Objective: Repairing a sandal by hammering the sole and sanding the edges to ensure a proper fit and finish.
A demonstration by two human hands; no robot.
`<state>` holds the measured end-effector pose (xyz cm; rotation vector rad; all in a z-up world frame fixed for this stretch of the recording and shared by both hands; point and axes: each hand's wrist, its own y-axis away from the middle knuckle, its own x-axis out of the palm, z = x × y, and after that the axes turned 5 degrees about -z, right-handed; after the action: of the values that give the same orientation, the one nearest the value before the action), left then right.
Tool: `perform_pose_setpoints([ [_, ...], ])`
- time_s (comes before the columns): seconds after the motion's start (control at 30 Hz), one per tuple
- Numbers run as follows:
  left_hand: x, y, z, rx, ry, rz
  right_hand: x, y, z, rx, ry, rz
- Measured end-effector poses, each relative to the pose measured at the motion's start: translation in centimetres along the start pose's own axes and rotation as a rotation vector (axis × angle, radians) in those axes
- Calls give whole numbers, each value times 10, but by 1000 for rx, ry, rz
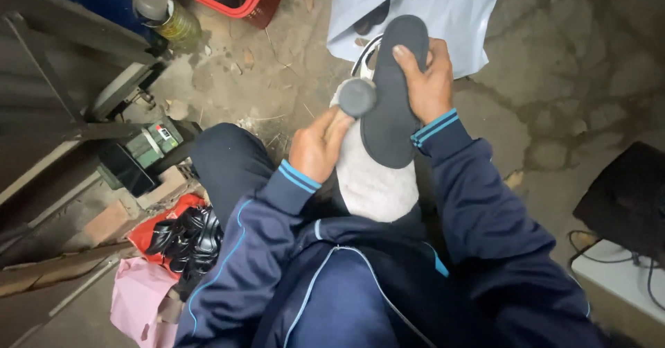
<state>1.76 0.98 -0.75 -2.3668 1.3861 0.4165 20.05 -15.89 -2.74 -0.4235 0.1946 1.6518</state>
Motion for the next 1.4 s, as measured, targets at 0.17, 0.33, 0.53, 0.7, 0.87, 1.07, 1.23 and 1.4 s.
perform_pose_setpoints([
  [0.17, -5, 13, -15, -2, 97, -22, -1, 2, -20, 13, 39, -62],
  [0.33, 8, 26, 26, -54, 42, -152, -1, -11, -56, 54, -186, 31],
  [0.53, 3, 12, -5, -88, 33, -44, 0, -16, -5, -153, 8, -162],
  [0.7, 16, 32, 23, -116, 55, -102, -4, -13, -29, -130, -38, -212],
  [0.87, 2, 29, -1, -140, 43, -94, 2, -26, -65, -84, -87, -260],
  [1.07, 16, 42, 13, -211, -8, 22, -2, -7, -42, -25, -69, -294],
  [1.23, 13, 39, 17, -212, 75, 44, -18, 7, -21, 341, -267, 59],
  [1.4, -4, 24, -3, -95, 128, -80, -14, 6, -5, 280, -470, -101],
])
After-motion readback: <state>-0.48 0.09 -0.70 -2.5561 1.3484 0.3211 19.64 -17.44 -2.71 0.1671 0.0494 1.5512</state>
